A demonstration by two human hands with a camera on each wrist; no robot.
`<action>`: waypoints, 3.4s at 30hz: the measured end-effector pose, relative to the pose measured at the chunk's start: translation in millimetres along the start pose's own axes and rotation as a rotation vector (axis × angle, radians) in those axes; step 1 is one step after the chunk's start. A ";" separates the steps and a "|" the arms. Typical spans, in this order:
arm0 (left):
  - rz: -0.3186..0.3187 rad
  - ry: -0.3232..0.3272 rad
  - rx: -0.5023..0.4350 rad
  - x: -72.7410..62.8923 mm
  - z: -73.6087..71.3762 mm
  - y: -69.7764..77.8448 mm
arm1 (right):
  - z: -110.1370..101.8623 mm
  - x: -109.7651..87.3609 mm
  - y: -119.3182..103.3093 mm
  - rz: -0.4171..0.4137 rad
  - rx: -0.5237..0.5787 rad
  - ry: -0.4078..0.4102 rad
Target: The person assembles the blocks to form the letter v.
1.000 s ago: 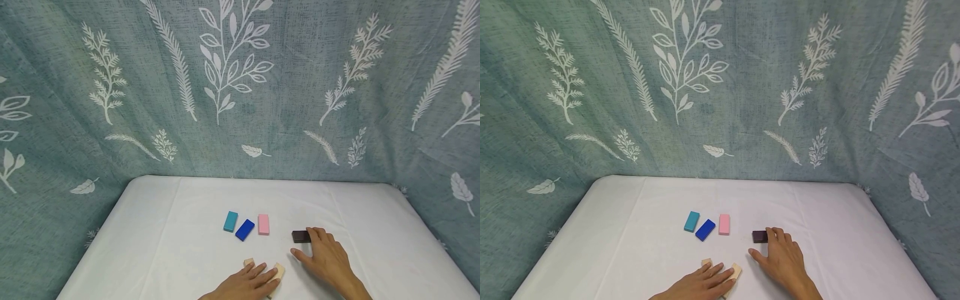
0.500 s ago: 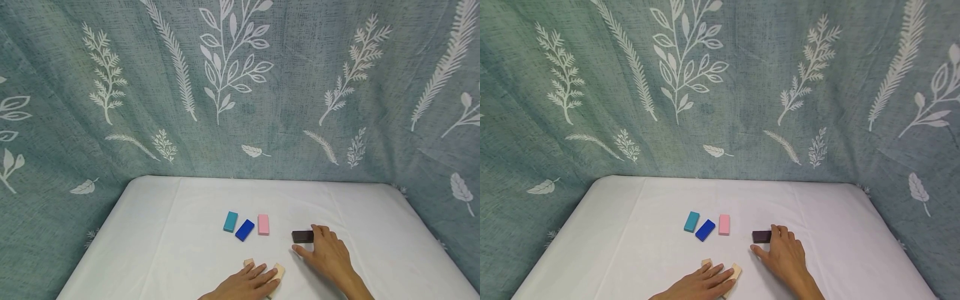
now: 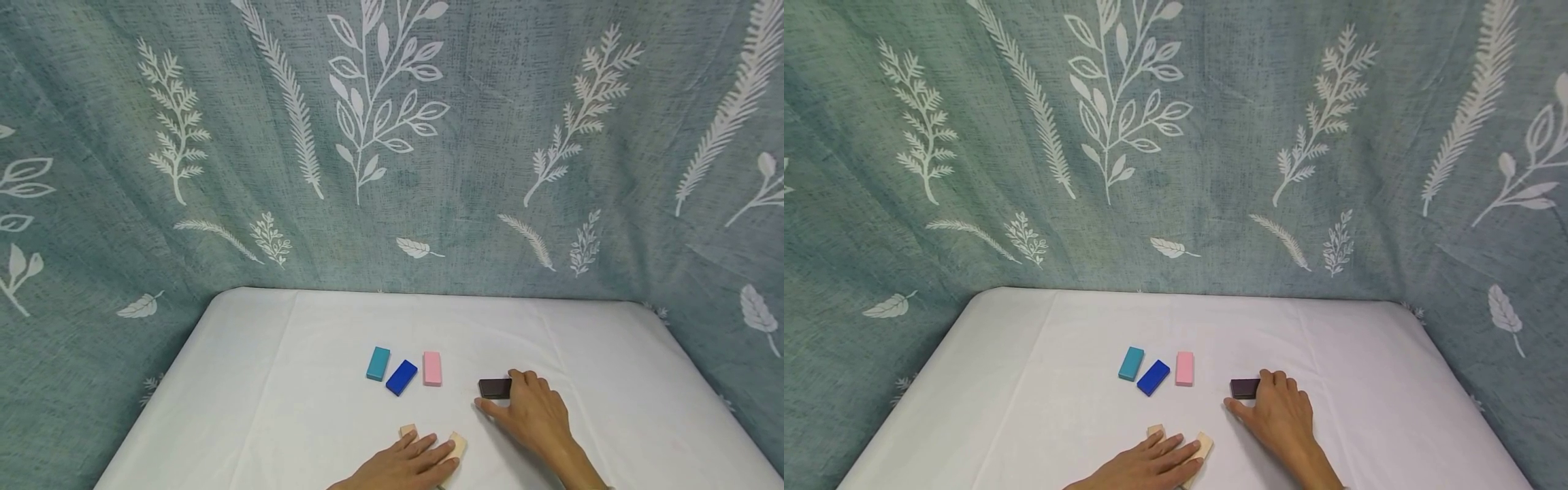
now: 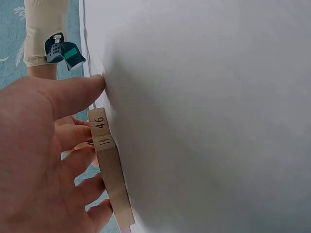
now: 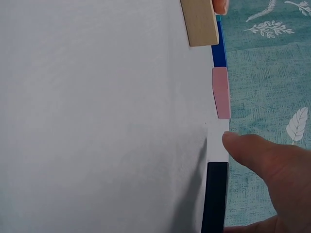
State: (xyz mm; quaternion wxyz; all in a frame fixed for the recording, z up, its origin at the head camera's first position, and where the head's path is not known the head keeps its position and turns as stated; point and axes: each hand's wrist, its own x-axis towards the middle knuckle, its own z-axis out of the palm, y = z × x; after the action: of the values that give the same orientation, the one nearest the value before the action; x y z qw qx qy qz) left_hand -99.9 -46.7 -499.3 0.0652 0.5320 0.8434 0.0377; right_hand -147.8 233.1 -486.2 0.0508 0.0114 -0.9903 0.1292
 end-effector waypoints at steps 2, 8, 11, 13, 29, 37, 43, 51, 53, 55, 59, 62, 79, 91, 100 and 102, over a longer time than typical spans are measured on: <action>0.001 -0.003 0.002 0.4 0.1 0.1 | 0.5 0.7 0.1 -0.006 -0.004 0.009; 0.005 0.008 0.005 1.2 1.4 0.1 | 1.4 2.6 0.3 -0.004 -0.019 0.009; 0.015 0.032 0.029 0.5 2.7 -0.7 | 1.5 3.8 -0.6 0.017 -0.018 -0.004; 0.021 0.046 0.038 0.2 3.6 -1.2 | 1.5 4.8 -1.6 0.030 -0.018 -0.012; 0.001 -0.017 -0.019 0.6 0.9 -0.7 | 3.7 6.9 -4.7 0.046 0.004 0.019; 0.021 0.029 0.009 0.3 2.2 -2.1 | 0.0 7.2 -6.2 0.083 0.061 -0.008; 0.011 0.027 0.018 -0.1 1.3 -2.2 | -3.6 7.8 -7.7 0.059 0.133 -0.028; 0.013 0.039 0.020 -0.1 0.9 -2.5 | -5.2 5.6 -8.4 0.005 0.213 -0.039; 0.012 0.034 0.015 -0.1 0.4 -2.4 | -5.8 4.6 -9.1 -0.019 0.236 -0.046; 0.014 0.036 0.015 -0.2 0.2 -2.2 | -6.7 3.7 -9.8 -0.042 0.259 -0.055; 0.022 0.052 0.028 -0.7 1.1 -2.4 | -8.0 2.4 -11.7 -0.070 0.285 -0.064; 0.030 0.074 0.037 -1.5 2.7 -2.7 | -8.6 1.8 -12.9 -0.085 0.294 -0.064; 0.023 0.053 0.037 0.2 3.6 -0.8 | -10.7 -2.3 -18.9 -0.139 0.302 -0.122; 0.041 0.092 0.063 -1.7 4.4 -0.6 | -9.8 -9.7 -24.5 -0.159 0.277 -0.143; 0.042 0.076 0.046 -1.5 4.2 -2.0 | -8.5 -14.7 -26.5 -0.202 0.239 -0.156; 0.041 0.078 0.045 -1.6 4.0 -1.9 | -8.2 -15.4 -26.2 -0.207 0.230 -0.160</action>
State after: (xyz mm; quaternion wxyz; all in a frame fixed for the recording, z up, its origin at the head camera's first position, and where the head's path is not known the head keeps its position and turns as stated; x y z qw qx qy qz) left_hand -100.4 -49.0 -503.4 0.0197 0.5486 0.8349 0.0408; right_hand -130.7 210.0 -473.2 -0.0168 0.1295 -0.9633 0.2343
